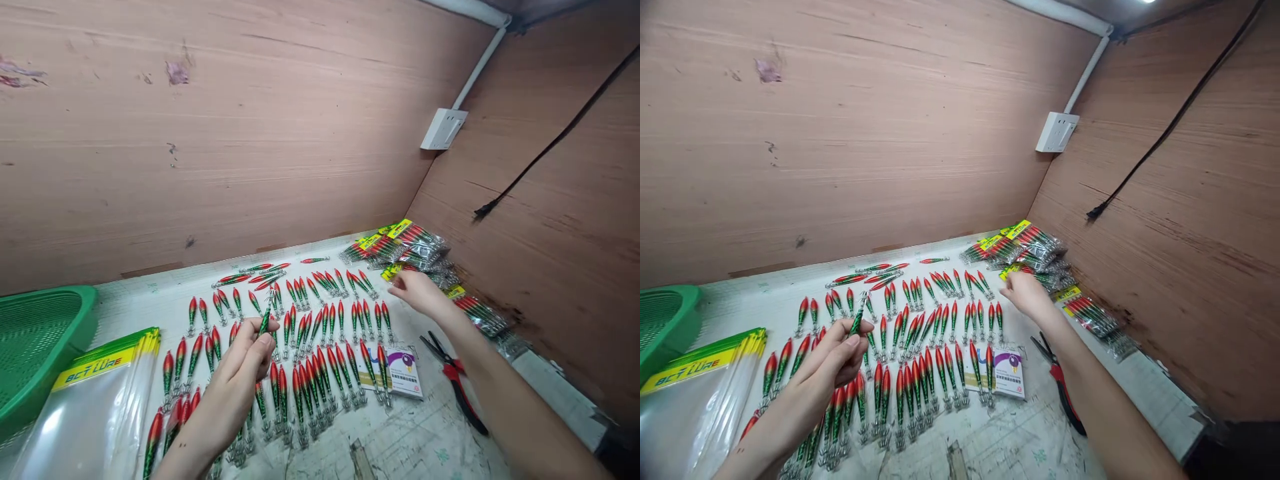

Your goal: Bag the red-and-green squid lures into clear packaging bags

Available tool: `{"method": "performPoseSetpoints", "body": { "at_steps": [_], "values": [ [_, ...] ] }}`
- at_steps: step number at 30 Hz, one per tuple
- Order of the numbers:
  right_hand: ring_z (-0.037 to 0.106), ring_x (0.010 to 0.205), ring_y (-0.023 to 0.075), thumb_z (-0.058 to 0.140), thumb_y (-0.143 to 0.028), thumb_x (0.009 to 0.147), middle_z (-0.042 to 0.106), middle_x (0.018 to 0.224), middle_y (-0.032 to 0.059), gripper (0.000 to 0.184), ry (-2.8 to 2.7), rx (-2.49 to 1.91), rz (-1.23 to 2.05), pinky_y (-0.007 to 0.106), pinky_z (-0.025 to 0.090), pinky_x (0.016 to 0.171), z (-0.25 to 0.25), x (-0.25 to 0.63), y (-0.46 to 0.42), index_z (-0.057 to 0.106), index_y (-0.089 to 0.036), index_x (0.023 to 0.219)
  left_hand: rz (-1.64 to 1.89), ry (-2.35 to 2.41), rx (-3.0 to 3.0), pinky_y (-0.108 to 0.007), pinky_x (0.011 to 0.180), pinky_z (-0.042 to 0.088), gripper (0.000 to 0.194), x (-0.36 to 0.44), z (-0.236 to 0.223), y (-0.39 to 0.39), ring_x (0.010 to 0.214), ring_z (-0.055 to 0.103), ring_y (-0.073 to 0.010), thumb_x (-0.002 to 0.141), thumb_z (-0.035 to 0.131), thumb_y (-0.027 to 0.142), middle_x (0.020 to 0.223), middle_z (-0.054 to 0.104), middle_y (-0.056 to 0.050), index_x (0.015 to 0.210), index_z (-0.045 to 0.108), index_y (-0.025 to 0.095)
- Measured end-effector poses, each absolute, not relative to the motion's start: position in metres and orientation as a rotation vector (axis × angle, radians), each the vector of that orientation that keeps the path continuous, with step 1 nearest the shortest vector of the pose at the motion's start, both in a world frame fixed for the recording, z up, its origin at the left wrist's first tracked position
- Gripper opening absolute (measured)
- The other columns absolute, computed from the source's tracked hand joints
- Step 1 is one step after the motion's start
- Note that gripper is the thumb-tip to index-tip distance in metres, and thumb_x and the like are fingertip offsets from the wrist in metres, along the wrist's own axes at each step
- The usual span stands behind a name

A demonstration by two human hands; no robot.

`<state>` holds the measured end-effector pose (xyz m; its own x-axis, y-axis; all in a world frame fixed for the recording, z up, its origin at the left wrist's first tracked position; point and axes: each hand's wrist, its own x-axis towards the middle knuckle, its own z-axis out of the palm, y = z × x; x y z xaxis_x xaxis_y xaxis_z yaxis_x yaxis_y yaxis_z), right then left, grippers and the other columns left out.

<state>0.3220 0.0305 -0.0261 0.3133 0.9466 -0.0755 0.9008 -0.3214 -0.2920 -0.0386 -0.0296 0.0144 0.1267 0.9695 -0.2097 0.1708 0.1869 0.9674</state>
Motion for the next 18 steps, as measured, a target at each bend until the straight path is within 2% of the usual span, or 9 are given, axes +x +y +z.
{"method": "performPoseSetpoints", "body": {
  "at_steps": [1, 3, 4, 6, 8, 10, 12, 15, 18],
  "values": [
    [0.062, 0.091, 0.0176, 0.058, -0.033, 0.089, 0.064, 0.104, 0.0060, 0.024, -1.700, -2.481, 0.325, 0.038, 0.052, 0.080, -0.026, 0.327, 0.010, 0.061, -0.014, 0.104, 0.865, 1.282, 1.209, -0.025, 0.055, 0.034, 0.038, -0.037, 0.014, -0.030, 0.058, 0.033, -0.0117, 0.086, 0.046, 0.052, 0.067, 0.036, 0.005, 0.107, 0.052, 0.021],
    [0.065, 0.080, 0.0266, 0.065, -0.025, 0.082, 0.065, 0.077, 0.0115, 0.017, -1.679, -2.635, 0.259, 0.037, 0.049, 0.069, -0.033, 0.332, -0.035, 0.064, -0.010, 0.076, 0.832, 1.220, 1.157, -0.024, 0.056, 0.034, 0.037, -0.034, 0.013, -0.032, 0.059, 0.034, -0.0119, 0.085, 0.049, 0.052, 0.068, 0.037, 0.005, 0.107, 0.052, 0.022],
    [0.066, 0.073, 0.0288, 0.065, -0.024, 0.080, 0.064, 0.070, 0.0123, 0.018, -1.666, -2.693, 0.241, 0.037, 0.048, 0.064, -0.041, 0.333, -0.058, 0.062, -0.011, 0.070, 0.820, 1.189, 1.140, -0.024, 0.056, 0.034, 0.037, -0.032, 0.013, -0.033, 0.060, 0.034, -0.0118, 0.085, 0.050, 0.052, 0.069, 0.038, 0.004, 0.105, 0.052, 0.021],
    [0.066, 0.071, 0.0314, 0.066, -0.029, 0.079, 0.064, 0.072, 0.0140, 0.018, -1.662, -2.754, 0.179, 0.035, 0.046, 0.059, -0.066, 0.331, -0.099, 0.062, -0.012, 0.073, 0.811, 1.120, 1.095, -0.023, 0.055, 0.031, 0.036, -0.028, 0.012, -0.034, 0.059, 0.033, -0.0106, 0.085, 0.050, 0.053, 0.070, 0.039, 0.004, 0.102, 0.053, 0.021],
    [0.065, 0.074, 0.0326, 0.057, -0.032, 0.084, 0.064, 0.077, 0.0147, 0.020, -1.752, -2.718, -0.263, 0.036, 0.045, 0.059, -0.096, 0.329, -0.127, 0.063, -0.013, 0.081, 0.821, 1.033, 1.035, -0.023, 0.053, 0.027, 0.036, -0.023, 0.011, -0.036, 0.056, 0.029, -0.0087, 0.085, 0.050, 0.052, 0.070, 0.040, 0.004, 0.098, 0.054, 0.019],
    [0.064, 0.073, 0.0323, 0.045, -0.032, 0.089, 0.064, 0.083, 0.0176, 0.027, -1.741, -2.623, -0.645, 0.038, 0.044, 0.059, -0.120, 0.329, -0.141, 0.062, -0.013, 0.079, 0.831, 0.954, 0.970, -0.023, 0.052, 0.023, 0.035, -0.019, 0.011, -0.038, 0.053, 0.026, -0.0069, 0.085, 0.052, 0.051, 0.069, 0.040, 0.004, 0.097, 0.055, 0.018],
    [0.061, 0.065, 0.0306, 0.035, -0.035, 0.091, 0.063, 0.082, 0.0191, 0.036, -1.660, -2.531, -0.810, 0.040, 0.044, 0.057, -0.128, 0.331, -0.144, 0.058, -0.015, 0.071, 0.841, 0.894, 0.909, -0.023, 0.052, 0.022, 0.034, -0.017, 0.011, -0.040, 0.052, 0.026, -0.0057, 0.084, 0.054, 0.049, 0.068, 0.040, 0.005, 0.096, 0.056, 0.017],
    [0.060, 0.062, 0.0292, 0.028, -0.045, 0.090, 0.063, 0.080, 0.0173, 0.040, -1.532, -2.291, -0.548, 0.043, 0.047, 0.057, -0.108, 0.327, -0.139, 0.053, -0.020, 0.071, 0.864, 0.826, 0.838, -0.023, 0.052, 0.024, 0.031, -0.014, 0.011, -0.044, 0.052, 0.030, -0.0051, 0.085, 0.056, 0.045, 0.069, 0.044, 0.003, 0.095, 0.057, 0.015],
    [0.066, 0.085, 0.0264, 0.038, -0.049, 0.088, 0.067, 0.092, 0.0119, 0.035, -1.468, -1.935, 0.160, 0.034, 0.054, 0.067, -0.068, 0.295, -0.135, 0.057, -0.022, 0.098, 0.890, 0.777, 0.804, -0.023, 0.053, 0.025, 0.027, -0.012, 0.011, -0.046, 0.053, 0.033, -0.0052, 0.085, 0.059, 0.040, 0.073, 0.048, 0.002, 0.094, 0.057, 0.015]
  ]
}}
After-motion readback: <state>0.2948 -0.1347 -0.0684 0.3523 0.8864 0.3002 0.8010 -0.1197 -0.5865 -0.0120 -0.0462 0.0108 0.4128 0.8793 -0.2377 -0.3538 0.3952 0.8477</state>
